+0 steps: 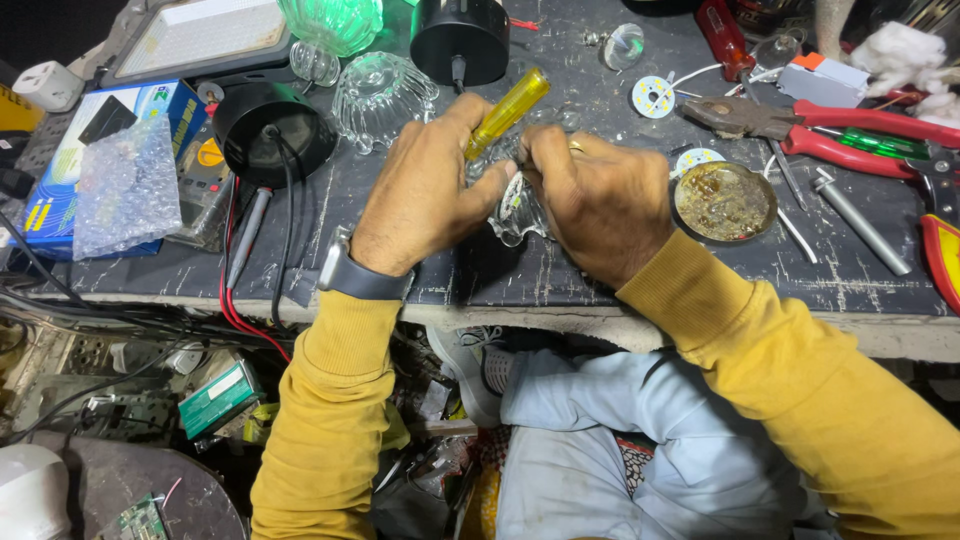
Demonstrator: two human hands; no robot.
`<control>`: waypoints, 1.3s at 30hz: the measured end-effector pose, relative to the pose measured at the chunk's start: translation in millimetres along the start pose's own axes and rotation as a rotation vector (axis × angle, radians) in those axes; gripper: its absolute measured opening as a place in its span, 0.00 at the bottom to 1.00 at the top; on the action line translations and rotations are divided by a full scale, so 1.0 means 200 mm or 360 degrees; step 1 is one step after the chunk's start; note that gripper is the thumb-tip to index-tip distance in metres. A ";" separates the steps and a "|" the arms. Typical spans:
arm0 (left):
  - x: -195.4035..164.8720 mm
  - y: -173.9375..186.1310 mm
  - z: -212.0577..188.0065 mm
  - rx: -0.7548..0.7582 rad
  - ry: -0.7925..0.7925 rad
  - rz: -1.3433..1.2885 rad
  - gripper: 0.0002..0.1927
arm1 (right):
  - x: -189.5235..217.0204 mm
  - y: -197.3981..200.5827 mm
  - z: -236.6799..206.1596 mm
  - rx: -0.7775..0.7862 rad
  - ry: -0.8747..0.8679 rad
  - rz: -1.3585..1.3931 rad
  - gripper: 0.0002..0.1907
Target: The person repairs a decorative glass lamp fixture on a cluttered workbench. They hold the glass shade, use pliers to grip and adjust a small fitting, manipulate a small LED light disc by hand, and use a screwdriver to tighten a screw on the fixture, with the lamp's colored light cycling on during the work.
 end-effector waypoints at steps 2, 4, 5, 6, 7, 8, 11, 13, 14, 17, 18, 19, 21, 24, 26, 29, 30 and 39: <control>-0.02 0.01 0.02 -0.0075 -0.0093 0.0089 0.20 | -0.01 -0.02 0.01 0.0044 -0.0057 -0.0085 0.08; -0.05 0.02 0.02 -0.0164 -0.0202 0.0212 0.21 | -0.01 -0.02 0.02 0.0025 -0.0097 -0.0110 0.09; -0.03 0.02 0.02 -0.0157 -0.0168 0.0221 0.22 | -0.02 -0.02 0.03 0.0018 -0.0120 -0.0121 0.09; -0.02 0.01 0.02 -0.0149 -0.0133 0.0230 0.22 | -0.02 -0.02 0.03 0.0026 -0.0139 -0.0134 0.10; 0.00 0.01 0.02 -0.0141 -0.0104 0.0241 0.23 | -0.02 -0.02 0.02 0.0030 -0.0159 -0.0149 0.11; -0.01 0.01 0.02 -0.0175 -0.0161 0.0216 0.22 | -0.02 -0.01 0.01 0.0031 -0.0180 -0.0167 0.12; -0.03 0.03 0.00 -0.0243 -0.0268 0.0164 0.22 | 0.02 0.04 -0.05 -0.0021 -0.0052 -0.0006 0.08; -0.01 0.03 0.00 -0.0220 -0.0258 0.0166 0.22 | 0.02 -0.01 -0.09 0.0123 -0.0073 -0.0115 0.12; 0.01 0.03 0.00 -0.0212 -0.0235 0.0152 0.22 | 0.01 -0.03 -0.10 0.0194 -0.0090 -0.0172 0.15; 0.03 0.02 0.00 -0.0204 -0.0222 0.0109 0.21 | 0.00 -0.10 -0.12 0.0334 -0.0116 -0.0197 0.22; 0.03 0.03 0.00 -0.0211 -0.0226 0.0101 0.21 | 0.00 -0.11 -0.12 0.0357 -0.0114 -0.0210 0.22; 0.03 0.03 -0.01 -0.0222 -0.0225 0.0096 0.21 | 0.00 -0.13 -0.12 0.0380 -0.0106 -0.0218 0.22; 0.02 0.05 -0.02 -0.0278 -0.0271 0.0125 0.21 | 0.01 -0.15 -0.13 0.0434 -0.0104 -0.0246 0.24; 0.00 0.06 -0.03 -0.0280 -0.0328 0.0115 0.21 | 0.00 -0.19 -0.14 0.0568 -0.0139 -0.0345 0.29; -0.01 0.06 -0.03 -0.0207 -0.0348 0.0032 0.19 | -0.01 -0.22 -0.16 0.0689 -0.0173 -0.0464 0.31; -0.01 0.06 -0.02 -0.0110 -0.0354 -0.0114 0.15 | 0.00 -0.24 -0.17 0.0721 -0.0243 -0.0532 0.32; -0.02 0.06 -0.02 -0.0119 -0.0360 -0.0127 0.15 | 0.01 -0.24 -0.17 0.0720 -0.0236 -0.0578 0.33; 0.02 0.03 0.02 0.0087 -0.0174 -0.0194 0.13 | 0.04 -0.29 -0.14 0.0870 -0.0181 -0.0448 0.34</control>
Point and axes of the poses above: each hand's wrist, its own z-axis towards the middle knuckle, its own y-axis out of the back of the hand, x = y × z, the point moved 10 cm from there along z, towards the middle knuckle, and after that the axes turned 3 degrees about -y, right-handed, at the moved point
